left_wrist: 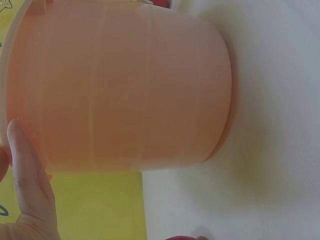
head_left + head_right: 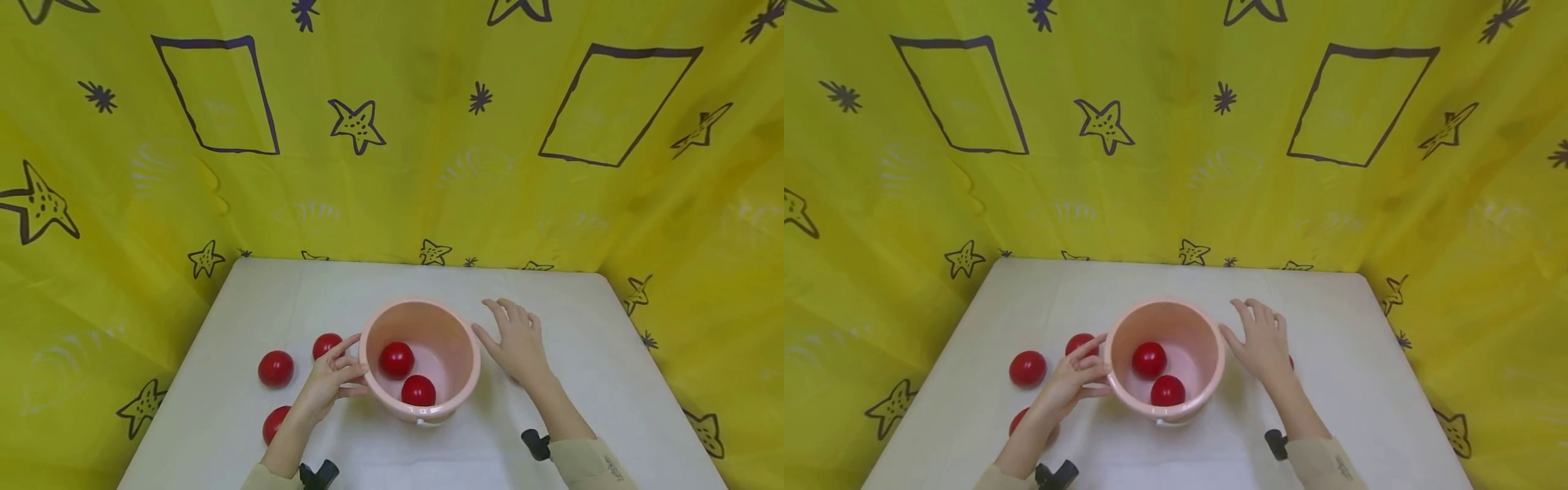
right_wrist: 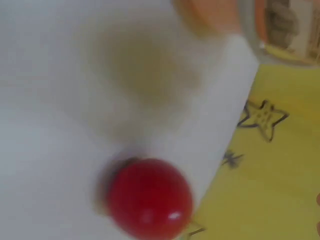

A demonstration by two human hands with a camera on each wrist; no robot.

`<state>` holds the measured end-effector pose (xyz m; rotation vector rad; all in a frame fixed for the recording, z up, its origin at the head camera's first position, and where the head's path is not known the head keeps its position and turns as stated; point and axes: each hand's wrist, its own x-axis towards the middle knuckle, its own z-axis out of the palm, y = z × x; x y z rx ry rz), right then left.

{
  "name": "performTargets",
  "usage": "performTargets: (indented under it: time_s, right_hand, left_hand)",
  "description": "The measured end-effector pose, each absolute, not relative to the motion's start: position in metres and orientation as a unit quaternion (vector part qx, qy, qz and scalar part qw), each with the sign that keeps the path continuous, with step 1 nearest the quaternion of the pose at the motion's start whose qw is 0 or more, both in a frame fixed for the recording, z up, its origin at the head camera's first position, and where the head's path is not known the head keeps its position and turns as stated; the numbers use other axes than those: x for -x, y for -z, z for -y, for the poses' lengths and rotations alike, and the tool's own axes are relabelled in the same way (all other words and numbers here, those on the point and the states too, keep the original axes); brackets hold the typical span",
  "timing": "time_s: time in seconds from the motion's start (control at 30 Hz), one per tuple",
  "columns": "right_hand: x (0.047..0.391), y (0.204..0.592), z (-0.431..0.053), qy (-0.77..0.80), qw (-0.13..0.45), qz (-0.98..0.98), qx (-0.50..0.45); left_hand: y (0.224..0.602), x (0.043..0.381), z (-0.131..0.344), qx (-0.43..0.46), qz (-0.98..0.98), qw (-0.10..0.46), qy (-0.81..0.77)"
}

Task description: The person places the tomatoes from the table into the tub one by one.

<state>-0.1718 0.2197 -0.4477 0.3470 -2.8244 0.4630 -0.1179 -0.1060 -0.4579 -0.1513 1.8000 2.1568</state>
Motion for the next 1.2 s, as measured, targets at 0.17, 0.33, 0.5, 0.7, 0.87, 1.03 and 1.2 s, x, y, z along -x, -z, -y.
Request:
performTargets:
  time_s: [0.17, 0.33, 0.5, 0.7, 0.87, 1.03, 1.2]
  right_hand:
    - [0.16, 0.47, -0.245, -0.159, 0.104, 0.98, -0.058]
    - [0.148, 0.491, -0.264, -0.153, 0.058, 0.986, -0.005]
    - [0.137, 0.509, -0.277, -0.158, 0.026, 0.987, 0.031]
    - [0.132, 0.522, -0.284, -0.161, 0.023, 0.986, 0.035]
    - [0.134, 0.529, -0.287, -0.159, 0.015, 0.986, 0.041]
    - [0.137, 0.535, -0.289, -0.151, 0.014, 0.988, 0.041]
    - [0.14, 0.537, -0.291, -0.137, 0.036, 0.989, 0.034]
  left_hand:
    - [0.458, 0.118, 0.106, 0.051, -0.632, 0.16, -0.757]
    - [0.459, 0.118, 0.106, 0.049, -0.63, 0.162, -0.758]
    - [0.459, 0.118, 0.106, 0.052, -0.627, 0.163, -0.76]
    - [0.459, 0.118, 0.106, 0.056, -0.629, 0.163, -0.758]
    - [0.46, 0.118, 0.106, 0.057, -0.628, 0.162, -0.759]
    - [0.46, 0.118, 0.106, 0.056, -0.627, 0.163, -0.76]
    - [0.461, 0.119, 0.106, 0.052, -0.623, 0.166, -0.762]
